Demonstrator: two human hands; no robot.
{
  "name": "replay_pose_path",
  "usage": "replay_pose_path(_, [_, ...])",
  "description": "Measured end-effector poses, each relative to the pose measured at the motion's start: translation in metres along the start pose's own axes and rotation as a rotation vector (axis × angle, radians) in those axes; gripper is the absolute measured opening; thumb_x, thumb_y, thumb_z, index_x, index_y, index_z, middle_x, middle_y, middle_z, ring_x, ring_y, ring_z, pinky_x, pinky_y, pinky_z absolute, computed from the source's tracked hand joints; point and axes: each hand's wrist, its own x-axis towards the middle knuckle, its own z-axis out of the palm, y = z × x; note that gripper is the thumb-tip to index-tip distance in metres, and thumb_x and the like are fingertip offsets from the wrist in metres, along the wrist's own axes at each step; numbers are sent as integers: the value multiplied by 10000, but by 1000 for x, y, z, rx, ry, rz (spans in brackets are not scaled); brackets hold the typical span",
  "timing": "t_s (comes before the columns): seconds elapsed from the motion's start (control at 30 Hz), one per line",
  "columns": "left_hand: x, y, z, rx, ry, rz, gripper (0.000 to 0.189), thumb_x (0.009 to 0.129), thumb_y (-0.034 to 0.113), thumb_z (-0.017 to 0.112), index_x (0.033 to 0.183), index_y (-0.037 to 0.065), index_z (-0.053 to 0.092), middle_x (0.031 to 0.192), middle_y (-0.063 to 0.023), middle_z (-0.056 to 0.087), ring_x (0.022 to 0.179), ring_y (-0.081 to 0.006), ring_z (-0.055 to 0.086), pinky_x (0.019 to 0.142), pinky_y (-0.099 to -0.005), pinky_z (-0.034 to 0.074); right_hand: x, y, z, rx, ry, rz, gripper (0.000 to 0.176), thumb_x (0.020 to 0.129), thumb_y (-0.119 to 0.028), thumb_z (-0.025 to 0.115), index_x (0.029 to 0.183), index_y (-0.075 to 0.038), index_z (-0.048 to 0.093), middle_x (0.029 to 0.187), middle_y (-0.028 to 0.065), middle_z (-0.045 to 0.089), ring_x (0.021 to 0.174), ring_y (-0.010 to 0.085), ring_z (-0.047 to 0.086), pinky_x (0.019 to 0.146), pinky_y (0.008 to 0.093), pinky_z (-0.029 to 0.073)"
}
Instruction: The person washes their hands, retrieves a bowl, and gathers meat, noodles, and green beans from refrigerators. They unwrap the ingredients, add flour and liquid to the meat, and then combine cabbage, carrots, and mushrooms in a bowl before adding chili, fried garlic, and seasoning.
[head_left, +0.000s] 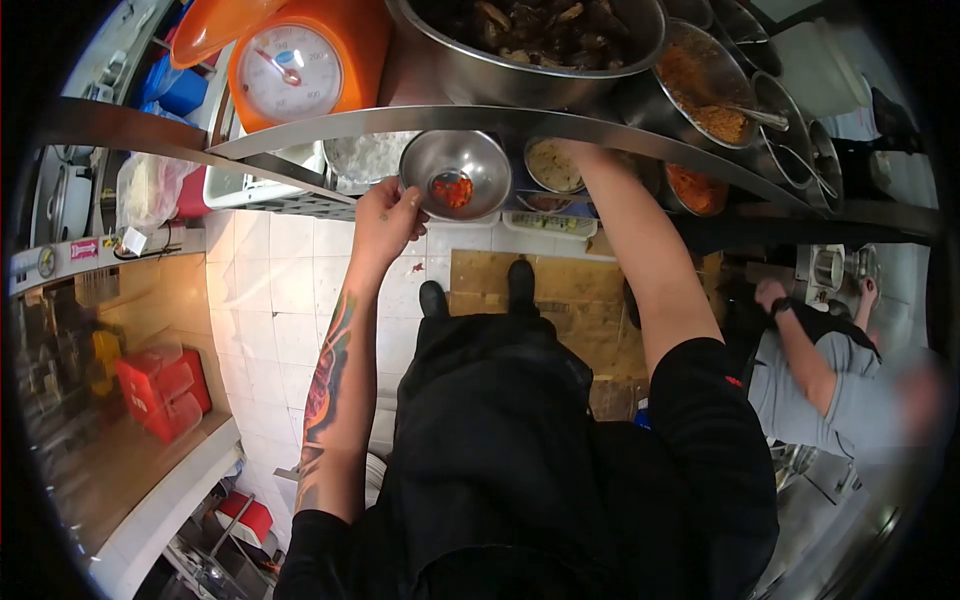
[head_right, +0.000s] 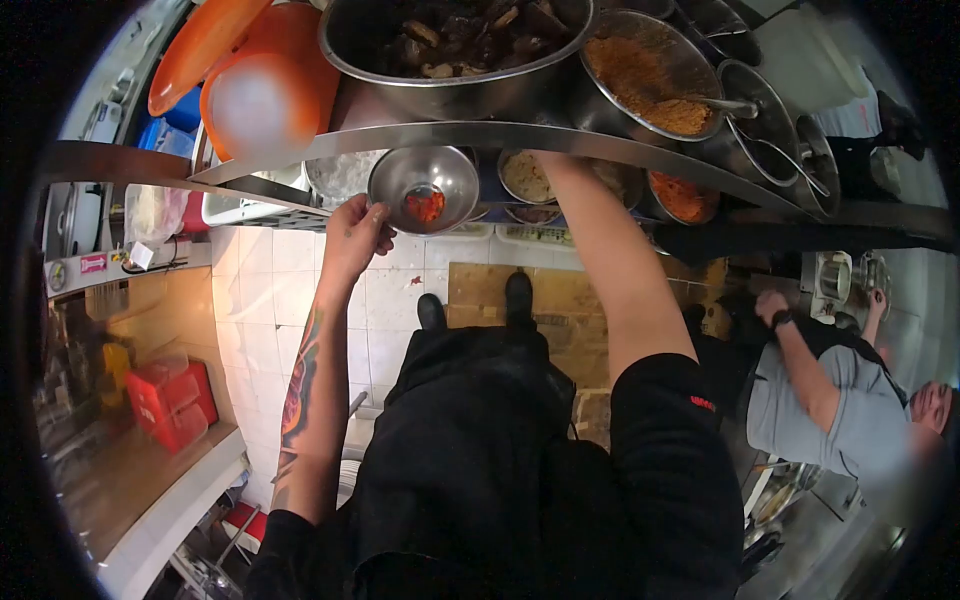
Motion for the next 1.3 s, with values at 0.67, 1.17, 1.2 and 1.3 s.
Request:
replay_pose_path(0.67, [17, -18, 10, -5, -3, 28, 216, 954, 156, 559, 864, -40, 570, 672, -113, 643, 535, -144, 630, 483, -265, 489, -9, 0, 17, -50, 85, -54, 250, 879, -179, 646, 1044, 9, 663, 1009, 184, 684, 951, 351, 647, 861, 438, 505])
replay_pose_path(1.17, [-11, -19, -13, -35, -11, -4, 177, 957, 138, 548, 909, -29, 582, 675, -90, 628, 532, -131, 610, 483, -254, 477, -3, 7, -5, -73, -48, 44, 221, 888, -171, 631, 1042, -19, 679, 988, 170, 686, 954, 341, 651, 875, 442, 504])
replay_pose_path(1.2, [-8, -17, -12, -22, -15, 5, 180, 958, 141, 548, 903, -28, 579, 672, -97, 631, 530, -134, 611, 480, -257, 477, -1, 11, -8, -68, -48, 57, 220, 889, -171, 629, 1041, -21, 680, 986, 169, 686, 955, 340, 652, 876, 442, 504])
replay_pose_path(1.3, [-2, -11, -6, -47, 2, -1, 194, 959, 151, 552, 868, -19, 568, 670, -113, 638, 522, -140, 612, 473, -264, 481, -1, 20, -13, -63, -63, 91, 215, 891, -169, 626, 1041, -26, 683, 982, 166, 686, 955, 338, 653, 879, 443, 504])
